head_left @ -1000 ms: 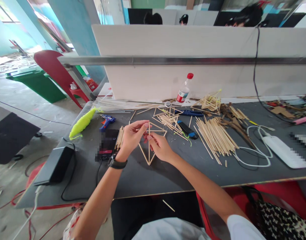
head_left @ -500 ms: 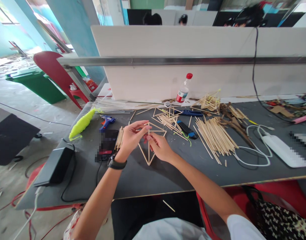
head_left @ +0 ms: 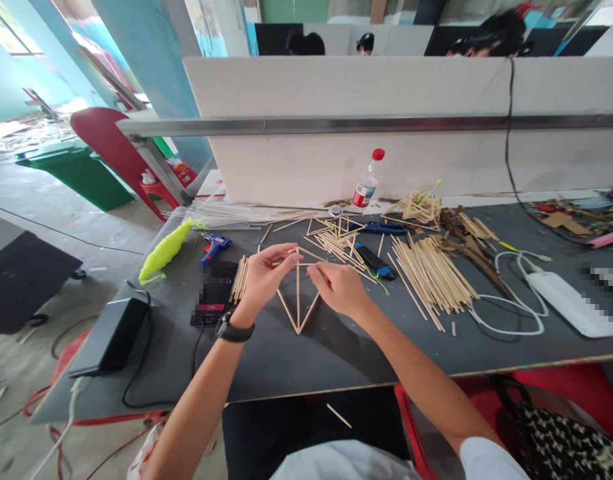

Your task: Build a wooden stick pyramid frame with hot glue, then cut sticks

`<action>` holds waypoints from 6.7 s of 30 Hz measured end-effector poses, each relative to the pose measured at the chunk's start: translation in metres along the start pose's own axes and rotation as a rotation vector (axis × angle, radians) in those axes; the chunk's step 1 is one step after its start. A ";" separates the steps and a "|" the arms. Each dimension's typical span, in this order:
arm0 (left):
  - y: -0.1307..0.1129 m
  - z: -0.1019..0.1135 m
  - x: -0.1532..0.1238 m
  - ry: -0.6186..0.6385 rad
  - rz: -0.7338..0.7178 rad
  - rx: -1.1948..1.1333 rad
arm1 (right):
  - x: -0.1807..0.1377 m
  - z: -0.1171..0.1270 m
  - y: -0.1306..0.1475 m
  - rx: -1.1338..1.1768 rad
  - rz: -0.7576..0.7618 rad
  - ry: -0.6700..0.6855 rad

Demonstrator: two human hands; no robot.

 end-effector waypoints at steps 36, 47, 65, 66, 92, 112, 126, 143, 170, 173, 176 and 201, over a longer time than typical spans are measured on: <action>0.003 0.005 0.001 -0.061 -0.028 0.131 | 0.010 0.042 -0.123 -0.148 -0.169 -0.239; 0.004 0.006 0.000 -0.067 -0.008 0.110 | 0.009 0.039 -0.116 -0.058 -0.130 -0.215; 0.005 0.005 0.000 -0.056 -0.010 0.106 | 0.004 -0.010 -0.057 0.119 -0.009 -0.104; 0.005 0.005 0.000 -0.057 -0.009 0.103 | 0.005 -0.010 -0.058 0.119 -0.013 -0.108; 0.005 0.001 -0.001 -0.035 0.030 0.046 | 0.008 -0.010 -0.058 0.126 0.001 -0.167; 0.006 0.003 -0.001 -0.036 0.018 0.031 | 0.009 -0.010 -0.058 0.141 0.010 -0.177; 0.008 0.003 -0.001 -0.041 0.028 0.062 | 0.009 -0.010 -0.058 0.147 0.001 -0.165; 0.005 0.005 0.002 -0.025 0.001 0.114 | -0.002 -0.004 -0.032 0.311 0.063 -0.266; 0.000 0.005 0.003 -0.020 -0.045 0.098 | -0.026 -0.012 0.005 0.240 0.426 -0.197; 0.001 0.005 0.002 -0.018 -0.043 0.096 | -0.027 -0.012 0.006 0.222 0.443 -0.203; 0.001 0.005 0.002 -0.015 -0.043 0.099 | -0.028 -0.012 0.008 0.212 0.455 -0.196; -0.027 0.081 0.023 -0.176 -0.111 0.337 | -0.028 -0.020 0.010 0.220 0.440 -0.113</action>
Point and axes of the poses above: each hand's wrist, its own x-axis towards the middle knuckle, its own z-axis out of the back of the hand, y = z × x, the point moved 8 cm from there along x, towards the middle knuckle, and after that the axes turned 2 degrees about -z, right-handed, at the moved point
